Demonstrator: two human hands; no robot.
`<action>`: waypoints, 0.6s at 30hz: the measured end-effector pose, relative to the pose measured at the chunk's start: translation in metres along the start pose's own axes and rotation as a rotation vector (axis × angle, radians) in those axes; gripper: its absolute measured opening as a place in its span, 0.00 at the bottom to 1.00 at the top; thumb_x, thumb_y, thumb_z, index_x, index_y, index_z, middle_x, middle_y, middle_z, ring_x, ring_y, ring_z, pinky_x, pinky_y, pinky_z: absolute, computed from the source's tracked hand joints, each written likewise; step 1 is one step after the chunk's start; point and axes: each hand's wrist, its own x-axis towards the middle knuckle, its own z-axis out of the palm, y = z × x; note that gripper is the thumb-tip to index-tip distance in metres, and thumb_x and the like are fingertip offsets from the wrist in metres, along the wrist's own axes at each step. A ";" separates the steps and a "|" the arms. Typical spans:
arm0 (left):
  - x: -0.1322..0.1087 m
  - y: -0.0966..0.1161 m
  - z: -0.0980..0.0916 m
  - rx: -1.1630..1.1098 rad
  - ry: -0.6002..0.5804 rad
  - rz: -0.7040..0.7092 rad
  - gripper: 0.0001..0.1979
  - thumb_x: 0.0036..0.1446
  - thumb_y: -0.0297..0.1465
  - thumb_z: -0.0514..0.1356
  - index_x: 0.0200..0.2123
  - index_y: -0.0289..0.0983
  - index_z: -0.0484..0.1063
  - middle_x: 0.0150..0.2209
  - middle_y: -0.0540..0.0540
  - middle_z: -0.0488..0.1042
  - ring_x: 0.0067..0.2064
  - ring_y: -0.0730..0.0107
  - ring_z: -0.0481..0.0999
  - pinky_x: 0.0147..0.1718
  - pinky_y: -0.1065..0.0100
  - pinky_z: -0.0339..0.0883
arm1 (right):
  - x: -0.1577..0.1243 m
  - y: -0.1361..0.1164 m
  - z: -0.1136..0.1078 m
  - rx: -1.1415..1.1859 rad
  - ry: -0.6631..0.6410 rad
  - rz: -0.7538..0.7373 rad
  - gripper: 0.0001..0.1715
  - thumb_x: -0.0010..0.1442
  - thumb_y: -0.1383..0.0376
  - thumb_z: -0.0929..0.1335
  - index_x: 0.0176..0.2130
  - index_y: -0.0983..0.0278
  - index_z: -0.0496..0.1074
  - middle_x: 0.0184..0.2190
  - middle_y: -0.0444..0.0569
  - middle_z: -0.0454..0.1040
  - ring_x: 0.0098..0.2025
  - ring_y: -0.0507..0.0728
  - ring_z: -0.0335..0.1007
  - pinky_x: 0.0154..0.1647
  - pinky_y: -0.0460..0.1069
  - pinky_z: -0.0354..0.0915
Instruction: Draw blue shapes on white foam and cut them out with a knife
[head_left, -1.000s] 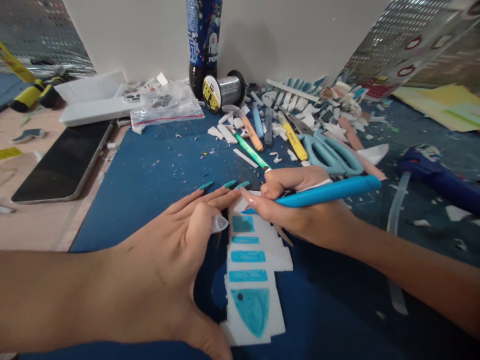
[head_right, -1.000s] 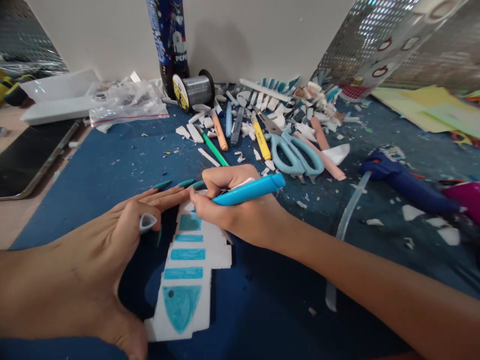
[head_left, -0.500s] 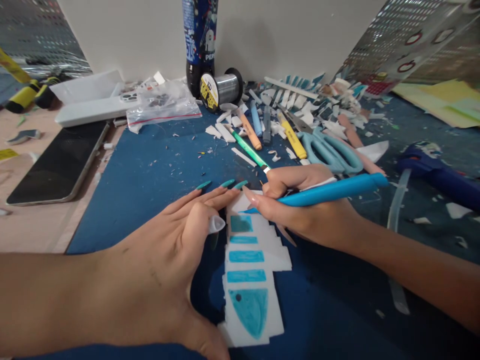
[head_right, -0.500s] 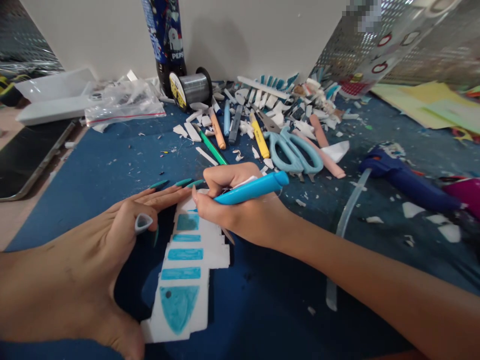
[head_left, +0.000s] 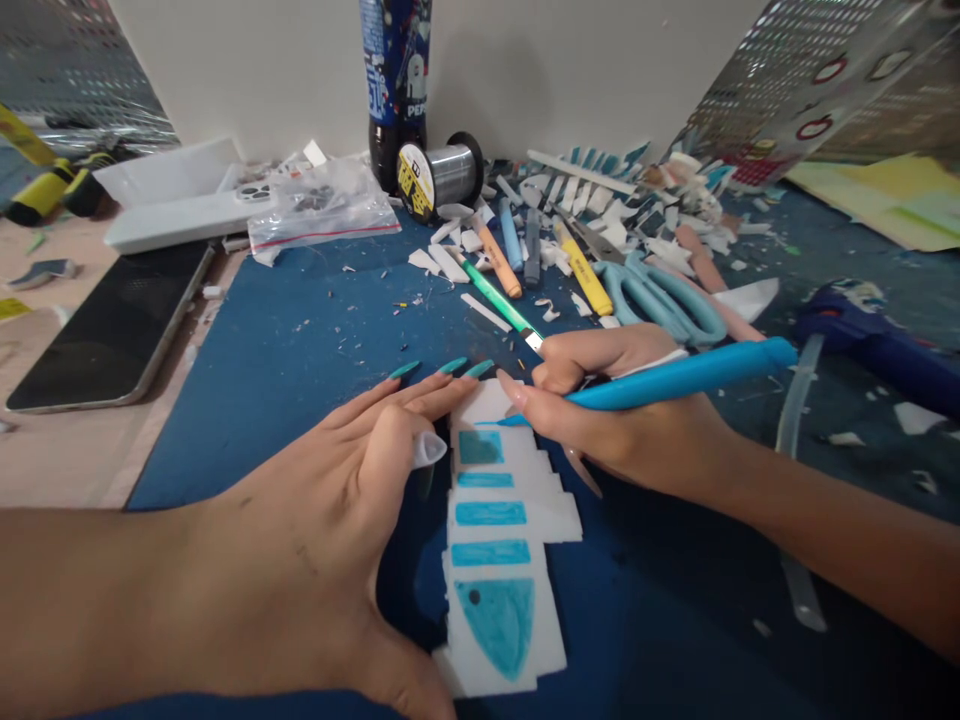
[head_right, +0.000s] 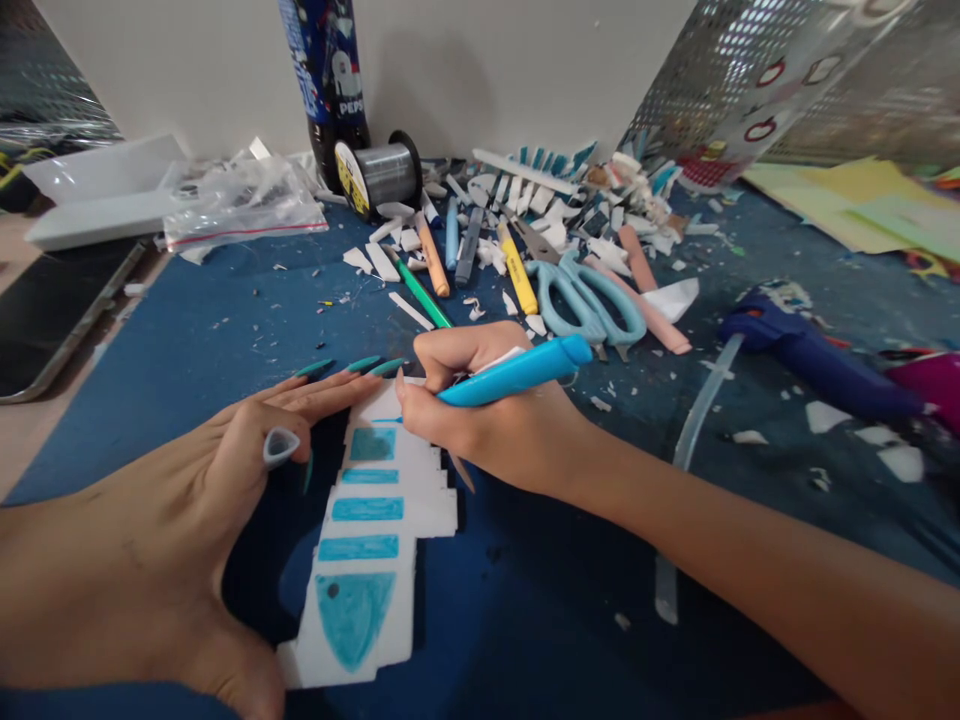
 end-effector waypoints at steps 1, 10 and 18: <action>0.000 0.000 0.000 -0.003 0.003 0.001 0.57 0.29 0.61 0.70 0.58 0.38 0.54 0.71 0.31 0.48 0.70 0.31 0.47 0.68 0.34 0.47 | 0.000 0.000 0.000 -0.008 0.002 0.001 0.27 0.56 0.72 0.68 0.17 0.61 0.48 0.13 0.39 0.55 0.17 0.48 0.50 0.17 0.48 0.48; -0.002 -0.003 0.001 -0.021 -0.015 -0.012 0.60 0.29 0.59 0.71 0.60 0.39 0.51 0.71 0.32 0.46 0.70 0.31 0.46 0.67 0.34 0.48 | -0.001 -0.002 -0.003 0.001 0.002 0.005 0.26 0.54 0.73 0.67 0.18 0.61 0.46 0.14 0.39 0.49 0.17 0.48 0.44 0.17 0.49 0.43; -0.003 -0.005 0.002 -0.002 0.013 -0.005 0.62 0.27 0.59 0.72 0.61 0.38 0.52 0.72 0.32 0.43 0.71 0.28 0.43 0.66 0.35 0.52 | -0.001 -0.001 -0.004 0.041 0.000 -0.002 0.25 0.53 0.74 0.66 0.18 0.61 0.48 0.15 0.39 0.49 0.18 0.49 0.45 0.19 0.50 0.46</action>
